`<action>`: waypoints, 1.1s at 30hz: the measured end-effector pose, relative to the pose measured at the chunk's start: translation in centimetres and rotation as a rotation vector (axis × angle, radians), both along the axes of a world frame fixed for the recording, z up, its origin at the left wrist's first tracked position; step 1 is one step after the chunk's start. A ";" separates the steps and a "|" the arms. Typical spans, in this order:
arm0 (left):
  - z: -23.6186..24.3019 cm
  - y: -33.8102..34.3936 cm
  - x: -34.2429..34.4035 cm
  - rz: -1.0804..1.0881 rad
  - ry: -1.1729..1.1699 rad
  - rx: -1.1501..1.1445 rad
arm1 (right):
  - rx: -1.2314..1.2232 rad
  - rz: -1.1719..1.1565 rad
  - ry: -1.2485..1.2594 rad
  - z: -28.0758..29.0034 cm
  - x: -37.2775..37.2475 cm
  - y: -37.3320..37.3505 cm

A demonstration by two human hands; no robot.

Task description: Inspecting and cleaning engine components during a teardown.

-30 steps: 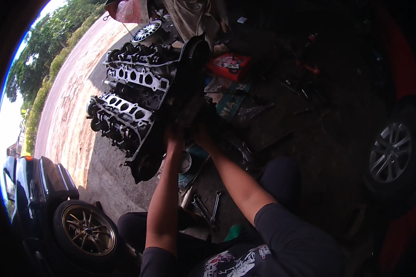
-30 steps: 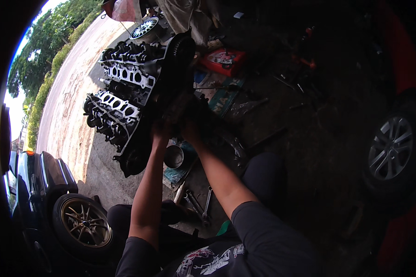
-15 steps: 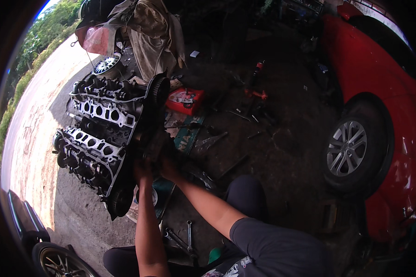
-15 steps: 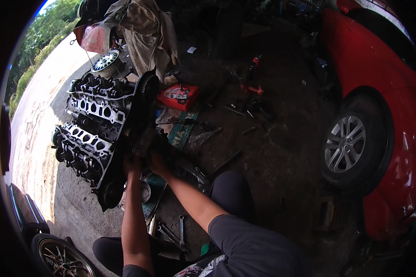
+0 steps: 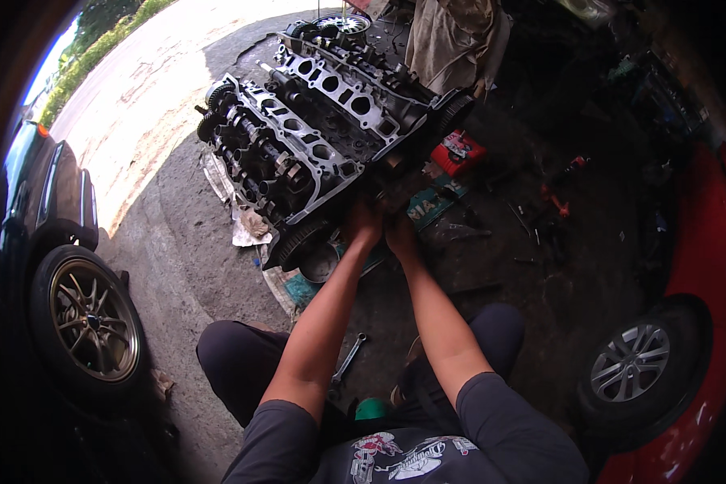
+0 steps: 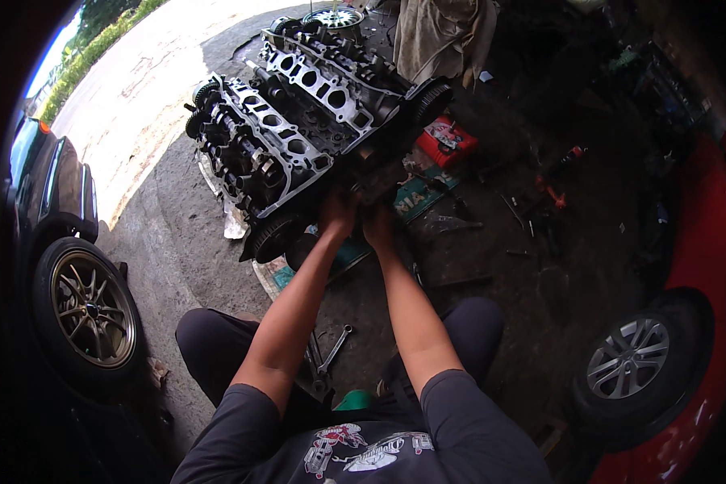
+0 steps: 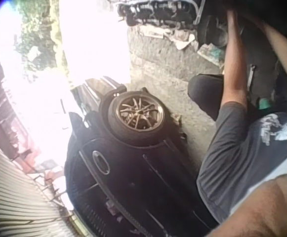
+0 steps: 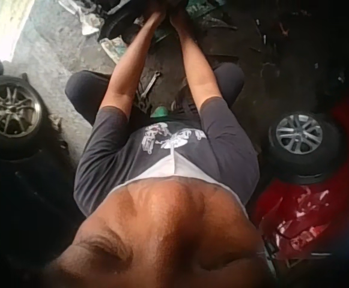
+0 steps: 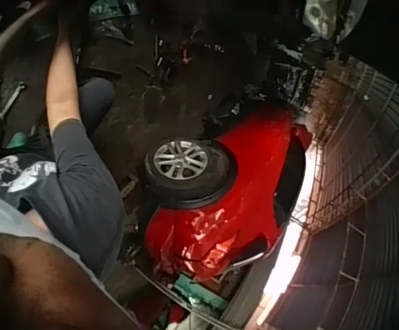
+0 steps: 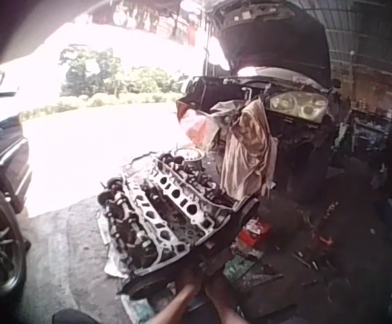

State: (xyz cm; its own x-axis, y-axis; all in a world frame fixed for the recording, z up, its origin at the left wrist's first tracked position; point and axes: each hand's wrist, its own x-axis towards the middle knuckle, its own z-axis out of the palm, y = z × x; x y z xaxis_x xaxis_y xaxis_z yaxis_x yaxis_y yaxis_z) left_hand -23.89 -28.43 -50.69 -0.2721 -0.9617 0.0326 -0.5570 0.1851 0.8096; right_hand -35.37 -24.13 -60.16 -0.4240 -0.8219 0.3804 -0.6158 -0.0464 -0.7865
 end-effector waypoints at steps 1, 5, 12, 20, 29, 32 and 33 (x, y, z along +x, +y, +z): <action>0.1 0.0 0.0 -0.005 0.023 -0.022 | -0.037 -0.002 -0.071 -0.2 -0.1 -0.1; 0.3 0.2 0.0 -0.012 0.043 -0.001 | 0.050 -0.046 -0.096 -0.6 -0.2 -0.4; 1.1 0.5 0.2 -0.009 0.015 0.033 | 0.027 -0.027 -0.242 -0.3 0.0 -0.4; 1.1 0.5 0.2 -0.013 0.040 0.032 | 0.236 -0.063 -0.325 0.5 -0.1 -0.3; 1.1 0.5 0.1 -0.018 0.038 -0.008 | 0.246 -0.005 -0.298 -1.5 -1.0 -0.7; 1.3 0.6 0.1 -0.015 0.017 0.018 | 0.018 0.009 -0.151 -1.5 -1.1 -0.7; 1.4 0.6 0.1 -0.006 0.008 0.014 | 0.001 0.007 -0.161 -1.4 -1.1 -0.7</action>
